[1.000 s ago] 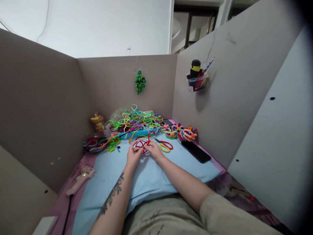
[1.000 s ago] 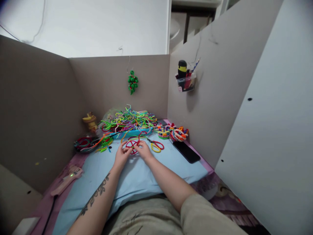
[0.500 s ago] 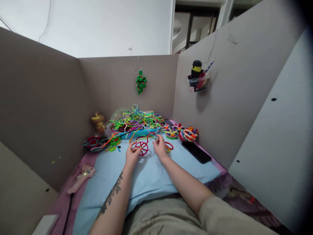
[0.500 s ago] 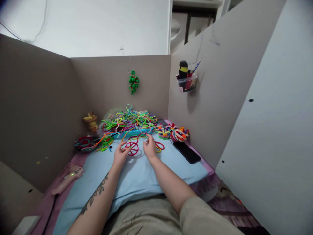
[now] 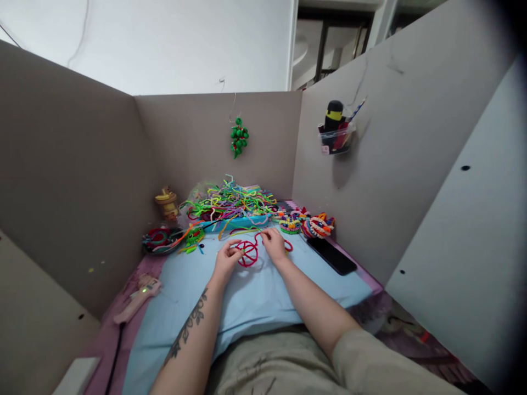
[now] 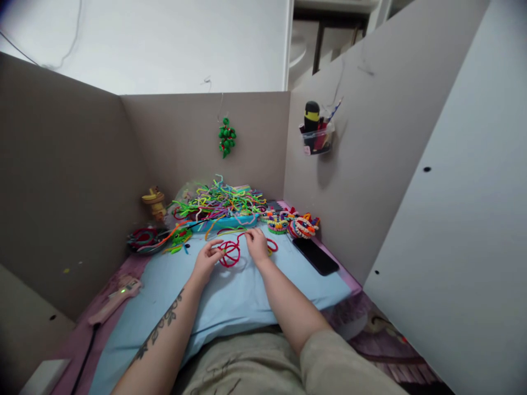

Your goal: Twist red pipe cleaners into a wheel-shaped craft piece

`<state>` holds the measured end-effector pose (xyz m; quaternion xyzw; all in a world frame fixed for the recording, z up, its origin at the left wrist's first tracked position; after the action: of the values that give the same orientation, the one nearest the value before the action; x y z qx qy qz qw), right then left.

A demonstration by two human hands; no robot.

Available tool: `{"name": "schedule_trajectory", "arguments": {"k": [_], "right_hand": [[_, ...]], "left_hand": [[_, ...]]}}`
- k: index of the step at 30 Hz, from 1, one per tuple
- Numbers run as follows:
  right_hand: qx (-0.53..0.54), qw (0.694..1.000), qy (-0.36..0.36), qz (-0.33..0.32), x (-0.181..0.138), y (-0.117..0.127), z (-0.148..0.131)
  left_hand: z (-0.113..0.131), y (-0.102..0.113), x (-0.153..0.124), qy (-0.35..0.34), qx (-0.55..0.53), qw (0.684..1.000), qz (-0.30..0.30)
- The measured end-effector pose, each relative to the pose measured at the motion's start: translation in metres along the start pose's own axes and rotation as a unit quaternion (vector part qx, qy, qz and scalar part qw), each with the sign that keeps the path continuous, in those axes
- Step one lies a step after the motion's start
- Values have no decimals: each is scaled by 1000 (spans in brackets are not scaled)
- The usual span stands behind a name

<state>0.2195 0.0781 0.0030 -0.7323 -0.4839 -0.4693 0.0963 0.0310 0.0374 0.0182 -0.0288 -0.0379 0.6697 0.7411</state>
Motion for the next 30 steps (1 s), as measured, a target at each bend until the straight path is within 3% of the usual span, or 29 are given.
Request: {"name": "schedule_trajectory", "arguments": {"k": [7, 16, 19, 25, 30], "right_hand": [[41, 995, -91, 26, -4, -2, 2], [2, 998, -65, 0, -2, 0, 4], [95, 990, -104, -3, -3, -5, 3], [264, 949, -147, -91, -6, -20, -14], [375, 903, -177, -117, -11, -27, -22]], "left_hand": [[1, 3, 1, 2, -16, 1000, 11], [-3, 7, 5, -1, -29, 999, 14], [-5, 9, 7, -7, -21, 999, 49], [-15, 16, 13, -11, 29, 991, 132], [-17, 15, 13, -9, 45, 992, 116]]}}
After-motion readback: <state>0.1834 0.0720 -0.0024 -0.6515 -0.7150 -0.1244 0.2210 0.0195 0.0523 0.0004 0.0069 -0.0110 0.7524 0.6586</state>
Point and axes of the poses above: each hand's wrist, its own x-axis towards the middle knuckle, its own y-axis out of the back of the hand, z = x × y, the point moved 4 cm from there along x, towards the middle knuckle, and after that the axes turned 11 degrees about y, right-handed, at the moved point
